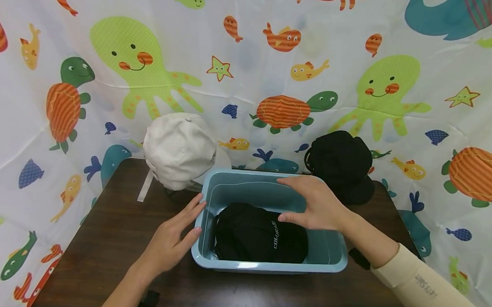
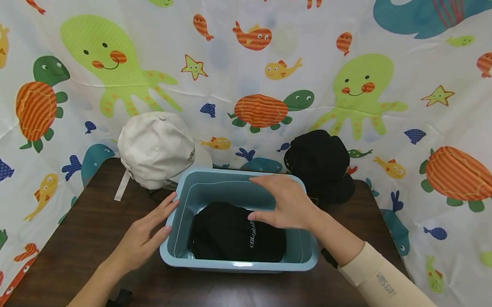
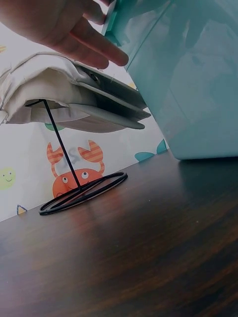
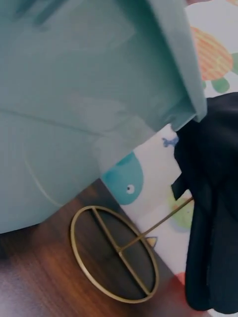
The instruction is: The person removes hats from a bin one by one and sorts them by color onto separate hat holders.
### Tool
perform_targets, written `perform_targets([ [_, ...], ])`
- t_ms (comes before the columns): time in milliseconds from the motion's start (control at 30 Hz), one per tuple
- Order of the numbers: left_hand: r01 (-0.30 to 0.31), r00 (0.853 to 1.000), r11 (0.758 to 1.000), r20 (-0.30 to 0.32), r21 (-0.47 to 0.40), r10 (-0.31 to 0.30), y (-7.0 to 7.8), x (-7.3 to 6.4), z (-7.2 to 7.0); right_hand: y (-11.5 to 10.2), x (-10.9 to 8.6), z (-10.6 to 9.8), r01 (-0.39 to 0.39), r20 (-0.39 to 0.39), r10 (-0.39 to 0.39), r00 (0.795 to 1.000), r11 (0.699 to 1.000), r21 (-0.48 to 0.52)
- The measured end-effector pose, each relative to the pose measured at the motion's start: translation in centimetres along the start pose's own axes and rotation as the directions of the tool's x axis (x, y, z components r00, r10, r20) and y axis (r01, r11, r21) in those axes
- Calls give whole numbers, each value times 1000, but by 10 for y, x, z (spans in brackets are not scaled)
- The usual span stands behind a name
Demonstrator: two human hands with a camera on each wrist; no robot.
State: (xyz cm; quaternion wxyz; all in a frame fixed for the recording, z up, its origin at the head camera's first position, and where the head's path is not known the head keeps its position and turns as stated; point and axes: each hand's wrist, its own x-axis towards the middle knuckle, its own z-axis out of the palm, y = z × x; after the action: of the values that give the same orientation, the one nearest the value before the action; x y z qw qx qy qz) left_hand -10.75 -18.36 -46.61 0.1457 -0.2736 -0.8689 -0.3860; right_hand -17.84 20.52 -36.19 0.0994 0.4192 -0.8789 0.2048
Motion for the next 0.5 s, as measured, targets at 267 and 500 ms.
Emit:
perform_targets([
  [267,-24,1000,1000,-18,2,24,1,1,1,-4,-4,14,-10,31,10,999,1000,12],
  [500,-12,1000,1000,1,6,12,2,1,0,-7,-4,23,-30,57,28,998,999,21],
])
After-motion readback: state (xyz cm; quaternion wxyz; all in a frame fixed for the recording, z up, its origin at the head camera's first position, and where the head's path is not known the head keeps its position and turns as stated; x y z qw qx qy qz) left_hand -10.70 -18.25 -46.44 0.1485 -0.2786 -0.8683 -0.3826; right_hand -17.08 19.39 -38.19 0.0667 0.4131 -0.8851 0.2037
